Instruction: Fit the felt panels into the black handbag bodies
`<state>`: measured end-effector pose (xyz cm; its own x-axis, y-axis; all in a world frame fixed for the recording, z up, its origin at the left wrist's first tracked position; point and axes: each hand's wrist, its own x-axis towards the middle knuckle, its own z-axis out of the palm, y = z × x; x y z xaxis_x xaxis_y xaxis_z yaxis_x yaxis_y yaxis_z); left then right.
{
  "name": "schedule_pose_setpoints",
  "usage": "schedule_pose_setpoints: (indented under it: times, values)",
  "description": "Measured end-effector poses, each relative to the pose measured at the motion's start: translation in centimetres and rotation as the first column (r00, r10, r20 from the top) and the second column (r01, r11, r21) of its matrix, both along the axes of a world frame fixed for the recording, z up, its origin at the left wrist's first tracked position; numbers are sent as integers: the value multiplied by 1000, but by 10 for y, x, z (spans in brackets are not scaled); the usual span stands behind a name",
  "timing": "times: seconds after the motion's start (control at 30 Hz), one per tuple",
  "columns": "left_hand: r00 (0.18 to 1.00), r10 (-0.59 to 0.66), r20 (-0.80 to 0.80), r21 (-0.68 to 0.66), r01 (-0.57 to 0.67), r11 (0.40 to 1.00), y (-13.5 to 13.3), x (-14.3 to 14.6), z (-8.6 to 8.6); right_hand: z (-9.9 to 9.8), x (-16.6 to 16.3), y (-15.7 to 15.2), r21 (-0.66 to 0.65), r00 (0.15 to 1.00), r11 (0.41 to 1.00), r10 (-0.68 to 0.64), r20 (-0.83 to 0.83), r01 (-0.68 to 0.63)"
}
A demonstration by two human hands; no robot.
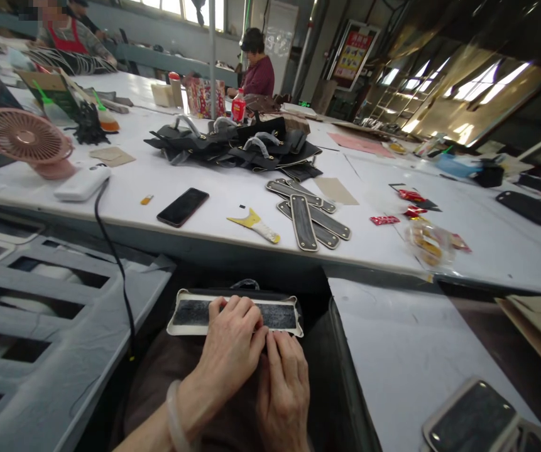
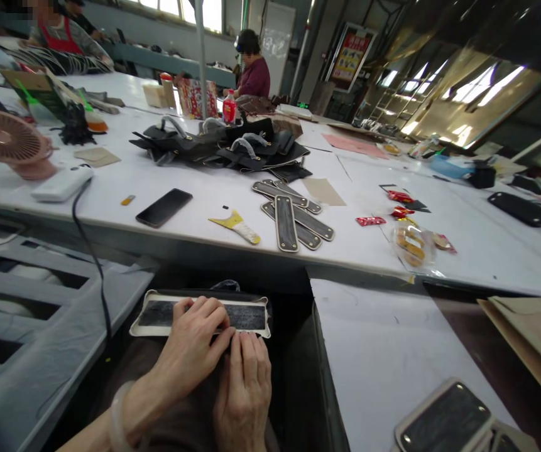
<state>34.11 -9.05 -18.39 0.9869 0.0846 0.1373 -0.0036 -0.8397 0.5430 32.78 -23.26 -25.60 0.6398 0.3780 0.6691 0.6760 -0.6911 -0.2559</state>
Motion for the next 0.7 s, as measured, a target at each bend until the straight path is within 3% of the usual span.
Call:
schedule_pose_setpoints:
  times: [0.13,0.23,0.3,0.37,0.4,0.43,0.47,0.5,0.53,0.57,0.6,0.7]
  values:
    - [1000,17,25,-34,-16,999,1,-5,1,-3,-3,3,5,999,999,44,-14,-44]
    - [989,51,138,-106,-37,994,11,-18,0,-4,-4,8,9,998,998,64,-8,-64]
    - [949,136,283,-174,-89,981,25,-32,-7,-3,-4,12,14,998,998,60,2,-60]
    - [854,362,374,-366,-223,904,44,-47,-22,-2,-3,15,15,998,998,56,14,-56]
    - [776,548,310,-559,-317,766,53,-54,-32,-2,-3,16,12,998,998,55,19,-55]
    - [675,726,128,-760,-404,509,60,-59,-43,-2,-3,17,4,998,999,54,22,-54]
    - [566,811,-146,-876,-456,160,66,-62,-55,-2,-4,17,-5,998,999,50,25,-49]
    - [476,768,-427,-863,-469,-189,68,-63,-67,-3,-4,17,-15,999,999,43,30,-42]
    - [428,646,-633,-766,-470,-439,68,-63,-79,-4,-4,18,-24,999,999,35,35,-34]
    - [417,506,-755,-656,-473,-588,64,-61,-90,-5,-4,18,-31,999,999,29,40,-28]
    - [431,383,-817,-567,-482,-668,57,-58,-100,-6,-4,18,-35,999,999,23,47,-22]
    - [521,175,-835,-430,-420,-799,30,-44,-119,-9,-4,18,-39,997,999,19,70,-16]
